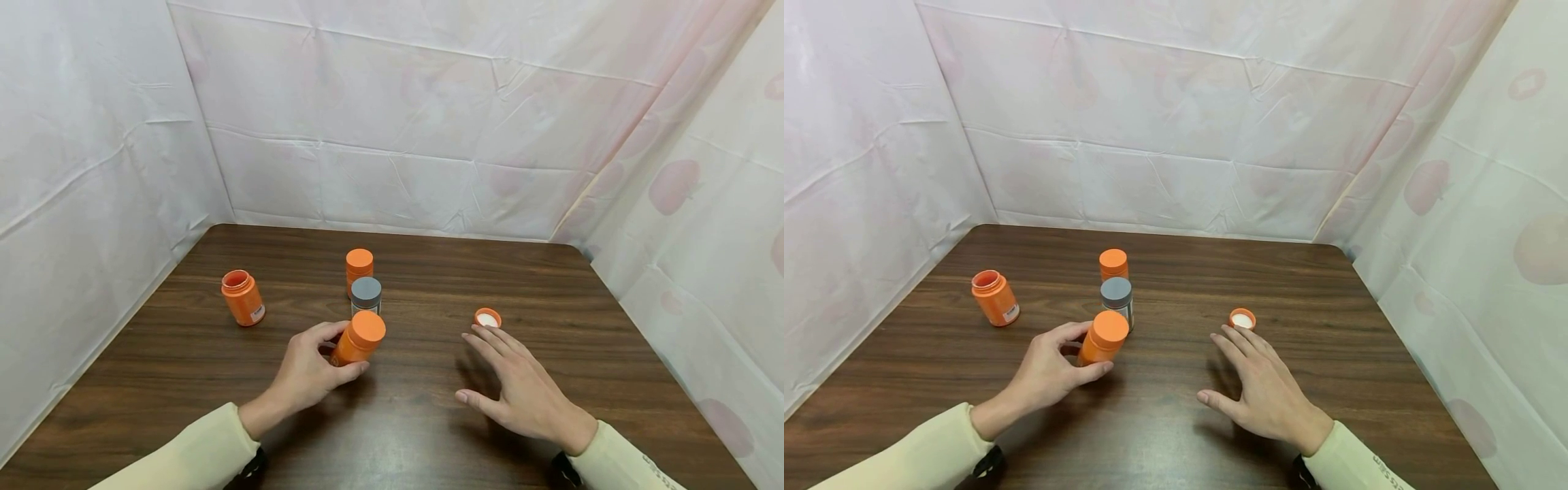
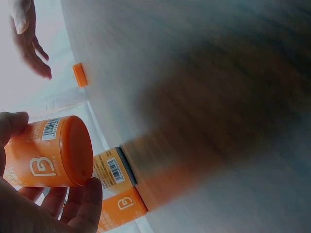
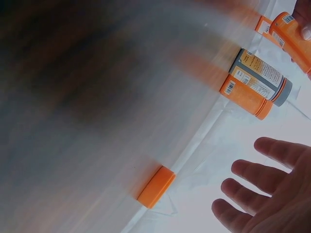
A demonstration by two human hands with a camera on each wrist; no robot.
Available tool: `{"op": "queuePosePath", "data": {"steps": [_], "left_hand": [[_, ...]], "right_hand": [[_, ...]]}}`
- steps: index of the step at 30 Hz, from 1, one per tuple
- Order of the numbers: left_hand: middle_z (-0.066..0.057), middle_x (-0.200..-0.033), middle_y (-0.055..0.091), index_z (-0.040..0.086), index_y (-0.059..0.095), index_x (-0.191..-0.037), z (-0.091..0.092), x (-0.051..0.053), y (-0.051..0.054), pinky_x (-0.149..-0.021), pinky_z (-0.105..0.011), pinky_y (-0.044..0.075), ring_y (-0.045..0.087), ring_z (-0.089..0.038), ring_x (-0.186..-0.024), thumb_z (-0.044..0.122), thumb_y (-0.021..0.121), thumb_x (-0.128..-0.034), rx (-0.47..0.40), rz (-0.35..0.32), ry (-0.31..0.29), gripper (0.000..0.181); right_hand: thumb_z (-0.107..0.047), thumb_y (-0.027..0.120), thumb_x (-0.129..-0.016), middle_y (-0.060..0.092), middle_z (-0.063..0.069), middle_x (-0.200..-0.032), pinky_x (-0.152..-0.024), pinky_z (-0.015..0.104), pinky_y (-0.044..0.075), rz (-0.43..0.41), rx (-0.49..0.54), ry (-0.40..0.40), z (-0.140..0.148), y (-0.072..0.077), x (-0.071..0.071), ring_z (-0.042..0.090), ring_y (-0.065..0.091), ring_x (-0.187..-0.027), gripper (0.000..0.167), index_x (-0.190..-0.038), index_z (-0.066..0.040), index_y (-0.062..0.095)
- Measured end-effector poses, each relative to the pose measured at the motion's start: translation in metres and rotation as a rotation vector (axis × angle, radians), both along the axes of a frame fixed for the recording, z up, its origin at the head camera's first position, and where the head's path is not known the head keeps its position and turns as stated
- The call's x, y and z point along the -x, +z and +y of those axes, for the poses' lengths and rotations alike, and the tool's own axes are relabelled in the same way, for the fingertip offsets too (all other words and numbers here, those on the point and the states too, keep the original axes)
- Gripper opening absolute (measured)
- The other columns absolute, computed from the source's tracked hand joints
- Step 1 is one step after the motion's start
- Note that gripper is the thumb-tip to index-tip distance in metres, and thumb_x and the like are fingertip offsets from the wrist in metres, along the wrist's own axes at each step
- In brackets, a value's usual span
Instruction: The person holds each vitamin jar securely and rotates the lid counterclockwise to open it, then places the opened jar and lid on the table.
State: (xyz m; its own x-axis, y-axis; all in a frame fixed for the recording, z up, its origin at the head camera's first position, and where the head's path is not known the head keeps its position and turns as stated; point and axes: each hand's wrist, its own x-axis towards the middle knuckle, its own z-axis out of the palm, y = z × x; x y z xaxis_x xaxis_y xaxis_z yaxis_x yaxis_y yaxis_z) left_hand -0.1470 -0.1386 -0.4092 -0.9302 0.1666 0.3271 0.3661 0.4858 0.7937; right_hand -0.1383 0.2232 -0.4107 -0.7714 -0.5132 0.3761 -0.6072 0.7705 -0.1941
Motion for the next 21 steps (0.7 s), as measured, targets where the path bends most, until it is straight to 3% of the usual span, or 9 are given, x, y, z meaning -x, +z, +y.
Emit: {"op": "queuePosePath", "data": {"steps": [21], "left_hand": [[0.012, -0.103, 0.074, 0.026, 0.073, -0.123, 0.011, -0.002, -0.001, -0.080, -0.036, 0.054, 0.066, -0.011, -0.085, 0.023, 0.096, -0.0713, 0.031, -0.057, -0.021, 0.057]], "right_hand": [[-0.064, 0.069, -0.089, 0.045, -0.001, -0.156, -0.113, 0.053, 0.034, -0.049, 0.046, 0.009, -0.006, 0.001, 0.000, 0.027, 0.041, -0.144, 0.083, -0.154, -0.018, 0.045]]}}
